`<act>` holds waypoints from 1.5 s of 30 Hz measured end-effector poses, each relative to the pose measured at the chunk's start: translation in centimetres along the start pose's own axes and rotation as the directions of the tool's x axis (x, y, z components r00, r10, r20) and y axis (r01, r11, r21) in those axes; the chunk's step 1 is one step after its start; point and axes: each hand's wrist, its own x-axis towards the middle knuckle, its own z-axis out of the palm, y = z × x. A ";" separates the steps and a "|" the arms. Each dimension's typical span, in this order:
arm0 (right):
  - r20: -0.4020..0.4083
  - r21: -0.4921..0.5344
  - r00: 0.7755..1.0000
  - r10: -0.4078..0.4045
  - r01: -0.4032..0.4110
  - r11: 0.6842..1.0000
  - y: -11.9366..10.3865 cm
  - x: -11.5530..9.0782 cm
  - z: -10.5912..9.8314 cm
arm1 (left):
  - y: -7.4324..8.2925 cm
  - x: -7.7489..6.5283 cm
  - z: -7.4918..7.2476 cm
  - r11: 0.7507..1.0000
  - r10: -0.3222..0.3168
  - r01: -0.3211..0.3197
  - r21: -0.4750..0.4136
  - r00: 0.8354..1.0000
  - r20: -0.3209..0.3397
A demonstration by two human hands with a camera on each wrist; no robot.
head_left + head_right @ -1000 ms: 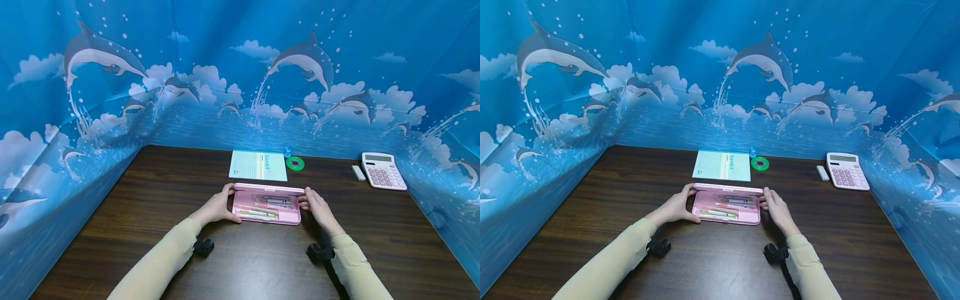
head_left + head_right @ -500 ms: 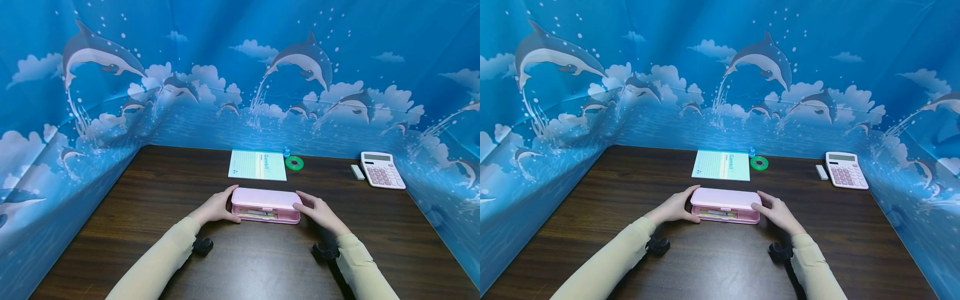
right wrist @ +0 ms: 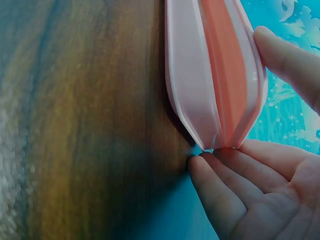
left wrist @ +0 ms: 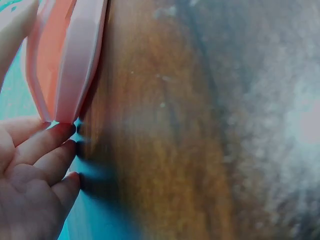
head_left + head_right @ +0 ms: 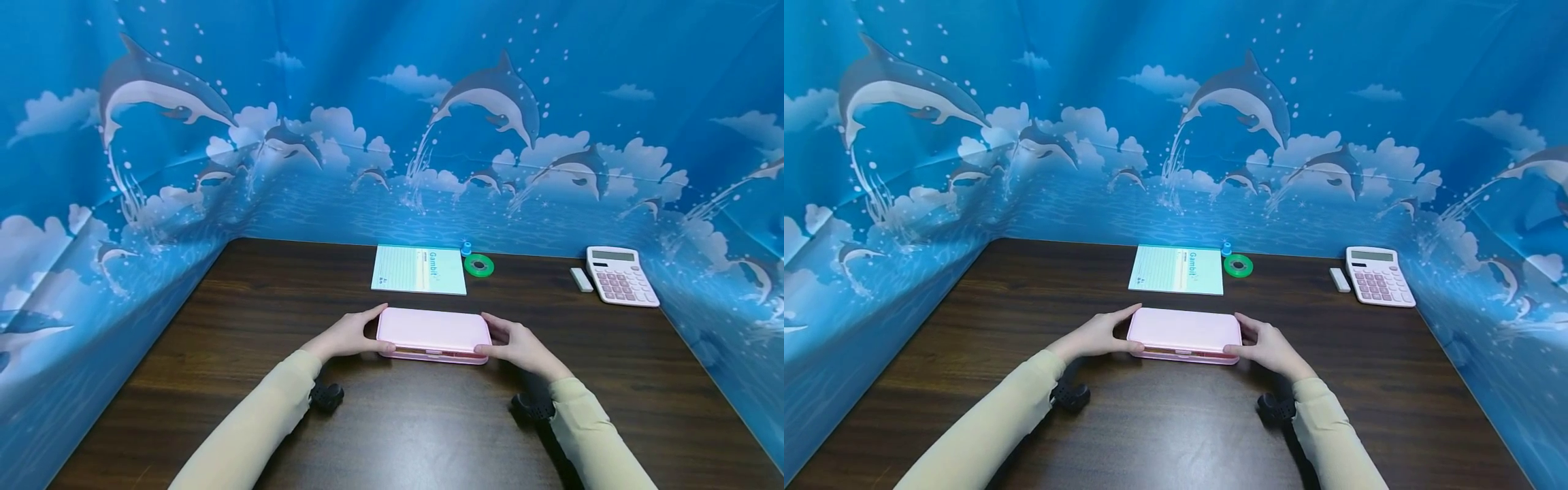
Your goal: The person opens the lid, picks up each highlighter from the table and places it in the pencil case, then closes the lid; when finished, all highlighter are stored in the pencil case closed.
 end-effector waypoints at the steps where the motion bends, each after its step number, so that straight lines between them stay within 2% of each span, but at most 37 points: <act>1: 0.002 -0.001 1.000 -0.002 0.002 1.000 0.0 0.0 0.0 | 0.0 0.0 -0.1 1.000 0.002 -0.002 0.000 1.000 0.001; 15: 0.011 -0.069 0.999 -0.043 0.044 0.997 -0.3 0.0 0.1 | 0.1 0.2 -0.2 1.000 0.013 -0.013 -0.003 1.000 0.004; 32: 0.011 -0.102 0.999 -0.032 0.033 0.994 -0.6 0.2 0.0 | 0.3 0.7 -0.2 1.000 0.002 -0.002 -0.008 1.000 -0.002; 45: 0.005 -0.134 1.000 -0.021 0.022 0.991 -0.5 0.2 0.2 | 1.5 0.8 -0.4 0.996 -0.048 0.046 0.070 0.998 0.030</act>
